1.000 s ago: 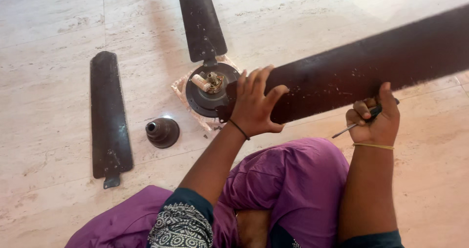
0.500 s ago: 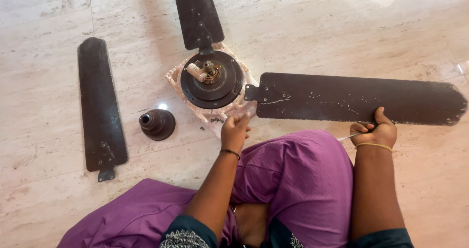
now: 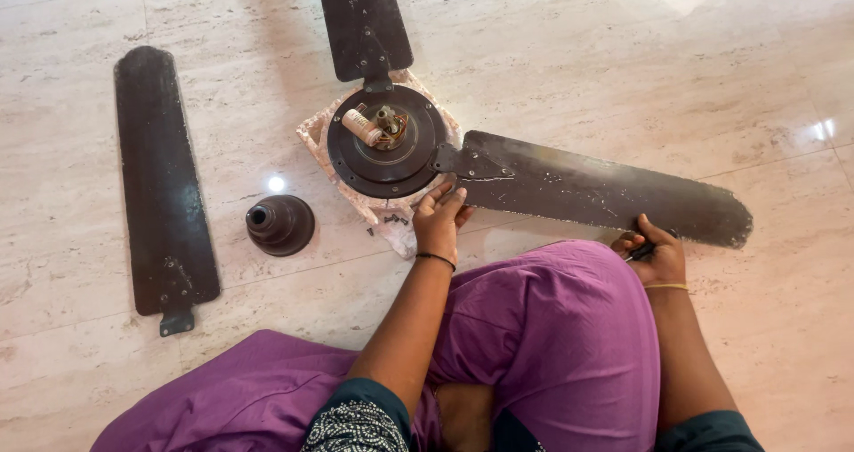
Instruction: The person sits on the floor and attaches two fan blades to the motor housing using a screwdriver. They align each blade, insert screws, and tighten them to secure the blades in place.
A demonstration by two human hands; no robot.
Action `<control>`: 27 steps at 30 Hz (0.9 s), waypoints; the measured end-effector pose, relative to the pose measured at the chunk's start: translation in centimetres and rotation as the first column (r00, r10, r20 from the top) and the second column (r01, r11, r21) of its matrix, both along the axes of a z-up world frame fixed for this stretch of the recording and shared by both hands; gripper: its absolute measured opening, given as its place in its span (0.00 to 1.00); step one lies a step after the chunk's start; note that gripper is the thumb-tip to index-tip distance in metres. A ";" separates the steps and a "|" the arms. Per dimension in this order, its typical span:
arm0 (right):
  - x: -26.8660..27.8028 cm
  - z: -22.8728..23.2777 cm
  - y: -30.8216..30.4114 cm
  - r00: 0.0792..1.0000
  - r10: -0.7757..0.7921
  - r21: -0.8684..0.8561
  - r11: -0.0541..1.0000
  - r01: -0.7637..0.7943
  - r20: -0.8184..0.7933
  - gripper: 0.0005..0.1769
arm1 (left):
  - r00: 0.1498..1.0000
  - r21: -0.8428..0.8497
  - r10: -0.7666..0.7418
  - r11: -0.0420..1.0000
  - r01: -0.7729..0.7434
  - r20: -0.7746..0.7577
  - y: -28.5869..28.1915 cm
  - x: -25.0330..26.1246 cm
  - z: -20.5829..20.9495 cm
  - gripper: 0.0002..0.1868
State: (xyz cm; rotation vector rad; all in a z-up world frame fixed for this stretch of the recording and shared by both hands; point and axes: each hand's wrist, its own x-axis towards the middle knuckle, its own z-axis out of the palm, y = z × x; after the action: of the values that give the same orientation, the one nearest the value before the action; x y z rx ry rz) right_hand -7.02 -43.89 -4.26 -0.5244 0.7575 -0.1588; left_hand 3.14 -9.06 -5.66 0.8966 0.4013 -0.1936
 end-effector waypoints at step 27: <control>-4.4 0.6 1.8 0.959 0.236 -0.407 0.870 -0.279 -0.155 0.18 | 0.989 0.121 -0.116 0.985 0.126 -0.089 1.0 0.6 -0.4 0.14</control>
State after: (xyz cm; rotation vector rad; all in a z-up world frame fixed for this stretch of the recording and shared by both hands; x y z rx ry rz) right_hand -11.38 -42.04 -3.69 -1.0532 0.7441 -0.0464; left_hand 3.78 -8.02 -6.04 1.0414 0.4392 -0.3200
